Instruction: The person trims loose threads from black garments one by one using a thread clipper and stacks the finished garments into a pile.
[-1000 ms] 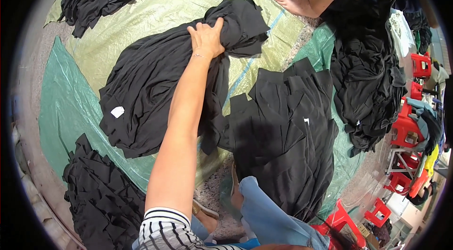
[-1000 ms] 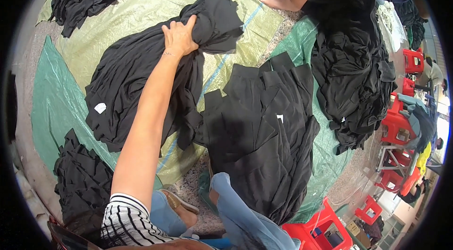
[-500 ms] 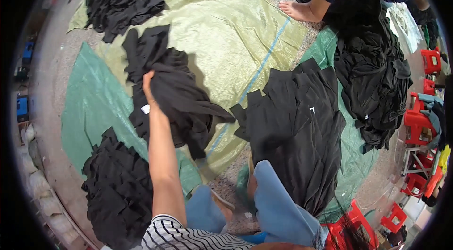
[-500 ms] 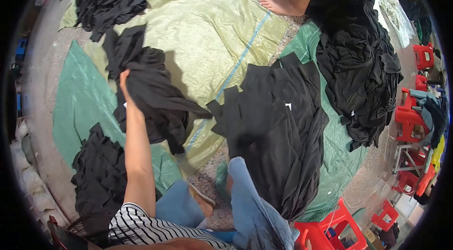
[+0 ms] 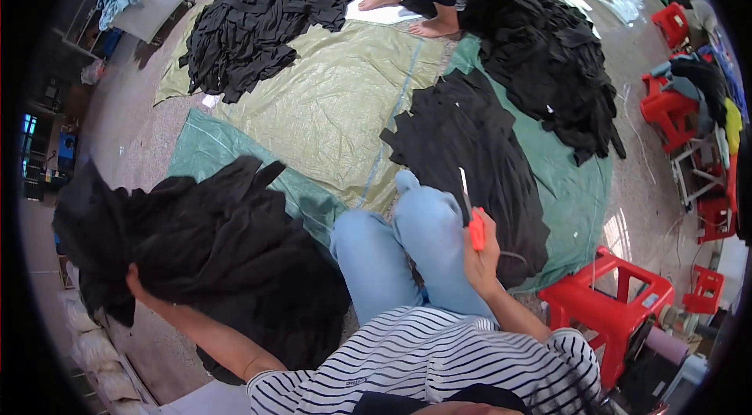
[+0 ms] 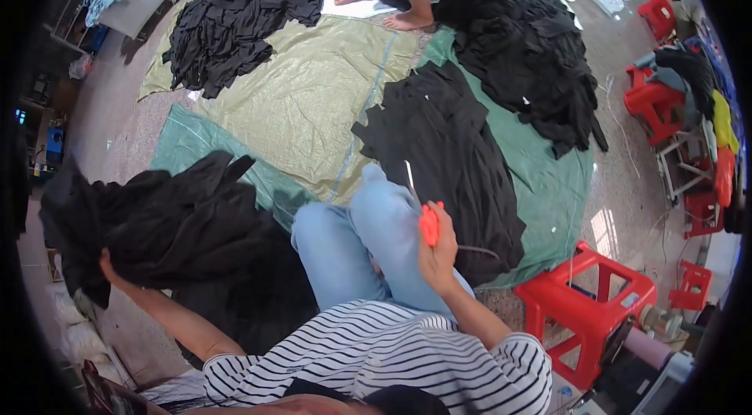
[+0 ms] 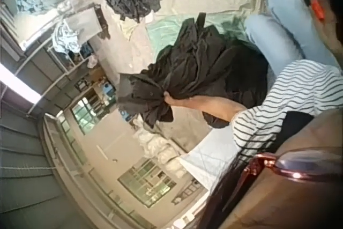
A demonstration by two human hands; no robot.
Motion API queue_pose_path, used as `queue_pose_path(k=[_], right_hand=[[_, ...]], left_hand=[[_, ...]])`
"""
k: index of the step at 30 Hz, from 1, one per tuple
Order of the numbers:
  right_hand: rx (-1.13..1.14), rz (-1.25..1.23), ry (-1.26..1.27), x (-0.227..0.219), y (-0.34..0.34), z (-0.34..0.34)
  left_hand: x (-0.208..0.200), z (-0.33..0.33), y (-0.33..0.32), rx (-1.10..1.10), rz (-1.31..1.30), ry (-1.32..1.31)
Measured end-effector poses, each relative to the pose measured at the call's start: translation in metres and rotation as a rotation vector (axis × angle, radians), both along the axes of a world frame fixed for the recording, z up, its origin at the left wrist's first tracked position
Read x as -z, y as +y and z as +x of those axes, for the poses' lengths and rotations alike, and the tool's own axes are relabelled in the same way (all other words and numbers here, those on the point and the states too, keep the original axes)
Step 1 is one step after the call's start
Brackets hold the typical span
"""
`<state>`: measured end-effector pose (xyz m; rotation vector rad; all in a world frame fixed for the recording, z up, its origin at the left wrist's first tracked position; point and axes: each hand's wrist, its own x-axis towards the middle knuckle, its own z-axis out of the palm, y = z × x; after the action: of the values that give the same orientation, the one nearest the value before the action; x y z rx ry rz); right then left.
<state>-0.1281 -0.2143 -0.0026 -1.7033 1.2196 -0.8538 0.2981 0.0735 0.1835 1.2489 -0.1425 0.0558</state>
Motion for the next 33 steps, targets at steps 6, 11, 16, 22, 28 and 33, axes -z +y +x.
queue_pose_path(k=[6,11,16,22,28,33], right_hand=[[0.118,-0.258,-0.151,-0.015,-0.002,-0.028],[0.358,-0.168,-0.138,-0.027,-0.034,-0.091],[0.339,-0.274,0.083,-0.021,-0.05,-0.137],[0.196,-0.008,0.018,0.008,-0.053,-0.125],[-0.036,-0.08,0.102,0.008,-0.077,-0.062],[-0.247,0.143,0.067,0.053,-0.112,-0.034]], left_hand=[[-0.022,-0.222,-0.096,0.175,0.185,0.097],[0.122,-0.258,-0.138,1.137,0.851,-1.329],[0.142,-0.315,-0.162,1.006,0.888,-1.003],[0.147,-0.288,-0.105,0.525,1.136,-0.82],[0.138,-0.277,-0.107,0.381,1.149,-0.831],[0.143,-0.271,-0.127,0.373,0.832,-0.864]])
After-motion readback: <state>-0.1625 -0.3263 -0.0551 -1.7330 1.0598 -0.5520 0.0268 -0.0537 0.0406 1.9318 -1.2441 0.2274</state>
